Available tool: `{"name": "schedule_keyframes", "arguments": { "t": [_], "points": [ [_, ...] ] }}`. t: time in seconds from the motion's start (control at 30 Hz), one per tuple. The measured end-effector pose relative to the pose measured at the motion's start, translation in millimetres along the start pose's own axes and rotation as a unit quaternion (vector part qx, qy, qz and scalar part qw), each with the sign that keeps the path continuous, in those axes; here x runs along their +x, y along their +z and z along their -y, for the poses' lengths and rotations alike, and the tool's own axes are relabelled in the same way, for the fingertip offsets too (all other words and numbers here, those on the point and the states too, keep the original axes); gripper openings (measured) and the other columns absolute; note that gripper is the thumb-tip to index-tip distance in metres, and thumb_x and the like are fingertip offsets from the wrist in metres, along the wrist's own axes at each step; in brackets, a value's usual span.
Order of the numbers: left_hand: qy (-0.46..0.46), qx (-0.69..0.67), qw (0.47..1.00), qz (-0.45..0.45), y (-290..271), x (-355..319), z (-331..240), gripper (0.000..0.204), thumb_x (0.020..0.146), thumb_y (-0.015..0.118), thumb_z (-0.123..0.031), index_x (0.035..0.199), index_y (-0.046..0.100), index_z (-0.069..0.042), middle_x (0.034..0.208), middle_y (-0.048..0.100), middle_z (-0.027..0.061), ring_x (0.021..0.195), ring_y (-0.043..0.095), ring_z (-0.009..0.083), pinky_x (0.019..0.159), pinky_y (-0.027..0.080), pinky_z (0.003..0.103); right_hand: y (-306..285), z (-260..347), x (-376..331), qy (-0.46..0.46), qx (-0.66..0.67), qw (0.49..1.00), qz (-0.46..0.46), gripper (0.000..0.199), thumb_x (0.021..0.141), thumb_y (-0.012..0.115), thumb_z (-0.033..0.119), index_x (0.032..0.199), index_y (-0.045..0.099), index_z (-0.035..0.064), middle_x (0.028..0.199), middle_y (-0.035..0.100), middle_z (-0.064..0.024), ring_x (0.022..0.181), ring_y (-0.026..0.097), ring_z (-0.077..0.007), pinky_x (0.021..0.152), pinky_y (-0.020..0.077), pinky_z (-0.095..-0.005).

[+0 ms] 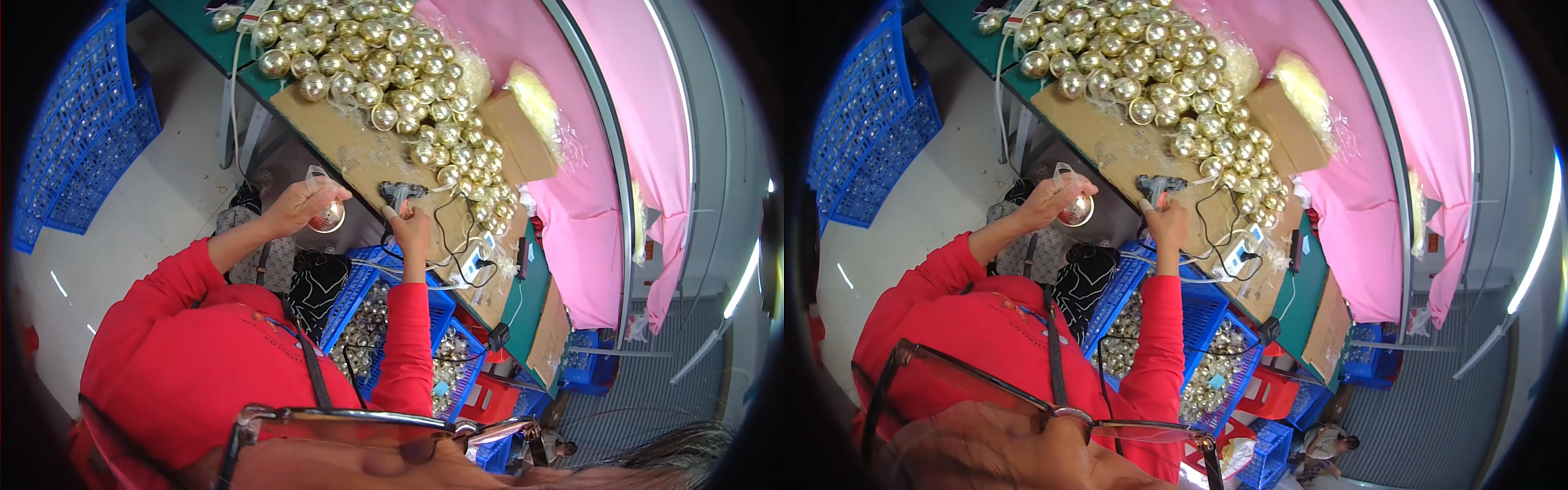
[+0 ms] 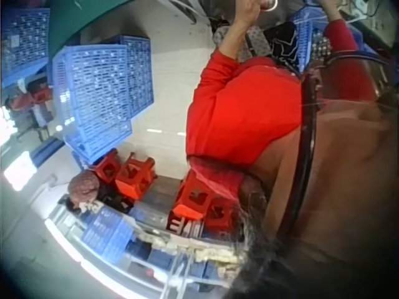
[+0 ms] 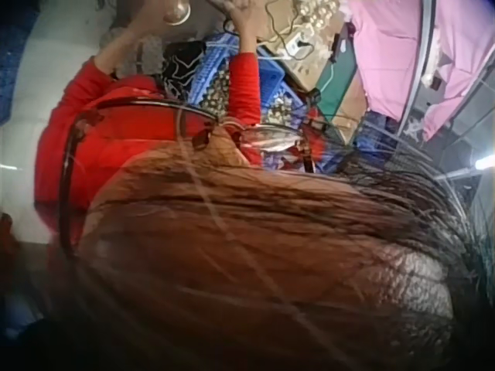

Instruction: The person applies hot glue to decorative ornaments using a glue gun and attaches ribbon bows to them by hand.

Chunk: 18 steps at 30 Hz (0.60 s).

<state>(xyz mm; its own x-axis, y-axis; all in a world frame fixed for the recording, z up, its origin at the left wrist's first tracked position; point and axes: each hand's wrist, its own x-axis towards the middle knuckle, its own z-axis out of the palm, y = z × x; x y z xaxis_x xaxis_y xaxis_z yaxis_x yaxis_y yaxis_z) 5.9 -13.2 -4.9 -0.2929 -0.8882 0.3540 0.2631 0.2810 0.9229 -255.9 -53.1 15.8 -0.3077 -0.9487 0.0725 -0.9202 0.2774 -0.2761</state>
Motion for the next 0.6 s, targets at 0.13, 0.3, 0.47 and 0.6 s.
{"name": "schedule_keyframes", "arguments": {
  "t": [0.13, 0.3, 0.47, 0.6],
  "points": [
    [-0.003, -0.010, 1.000, 0.003, -0.1, 4.8, -1.9, 0.037, 0.097, 0.041, -0.030, 0.103, 0.060, 0.001, 0.099, 0.059, 0.0064, 0.093, 0.055, 0.0132, 0.084, 0.042, 0.025, 6.1, 1.3, 1.5, -0.030, -0.012, 0.999, 0.015, 0.045, 0.063, 0.073, 0.042, 0.082, 0.062, 0.0024, 0.081, 0.063, -0.0172, 0.075, 0.060, -0.0361, 0.067, 0.0468, -0.0418],
    [-0.016, -0.011, 1.000, 0.011, -5.0, 7.6, 1.5, 0.039, 0.097, 0.040, -0.032, 0.103, 0.059, 0.001, 0.101, 0.058, 0.0065, 0.094, 0.054, 0.0135, 0.084, 0.041, 0.025, -11.3, 5.9, 5.5, -0.072, 0.067, 0.995, 0.031, 0.030, 0.067, 0.069, 0.030, 0.064, 0.058, 0.0018, 0.064, 0.061, -0.0128, 0.062, 0.059, -0.0243, 0.059, 0.0447, -0.0366],
    [-0.027, 0.029, 0.999, 0.005, -13.7, 10.8, 1.3, 0.040, 0.097, 0.039, -0.035, 0.103, 0.061, -0.002, 0.099, 0.059, 0.0047, 0.093, 0.055, 0.0122, 0.082, 0.043, 0.024, -38.3, -9.0, -18.6, 0.034, 0.754, 0.637, 0.158, 0.040, 0.078, 0.060, 0.019, 0.111, 0.052, -0.0008, 0.093, 0.059, -0.0080, 0.076, 0.058, -0.0202, 0.073, 0.0483, -0.0358],
    [-0.042, 0.026, 0.999, 0.013, -10.3, 16.4, -1.4, 0.040, 0.097, 0.038, -0.035, 0.104, 0.061, -0.003, 0.099, 0.059, 0.0033, 0.092, 0.055, 0.0112, 0.078, 0.044, 0.024, -58.1, 0.1, -43.0, 0.033, 0.728, 0.653, 0.206, 0.043, 0.077, 0.061, 0.021, 0.113, 0.051, -0.0009, 0.093, 0.059, -0.0105, 0.077, 0.058, -0.0208, 0.071, 0.0482, -0.0348]
  ]
}}
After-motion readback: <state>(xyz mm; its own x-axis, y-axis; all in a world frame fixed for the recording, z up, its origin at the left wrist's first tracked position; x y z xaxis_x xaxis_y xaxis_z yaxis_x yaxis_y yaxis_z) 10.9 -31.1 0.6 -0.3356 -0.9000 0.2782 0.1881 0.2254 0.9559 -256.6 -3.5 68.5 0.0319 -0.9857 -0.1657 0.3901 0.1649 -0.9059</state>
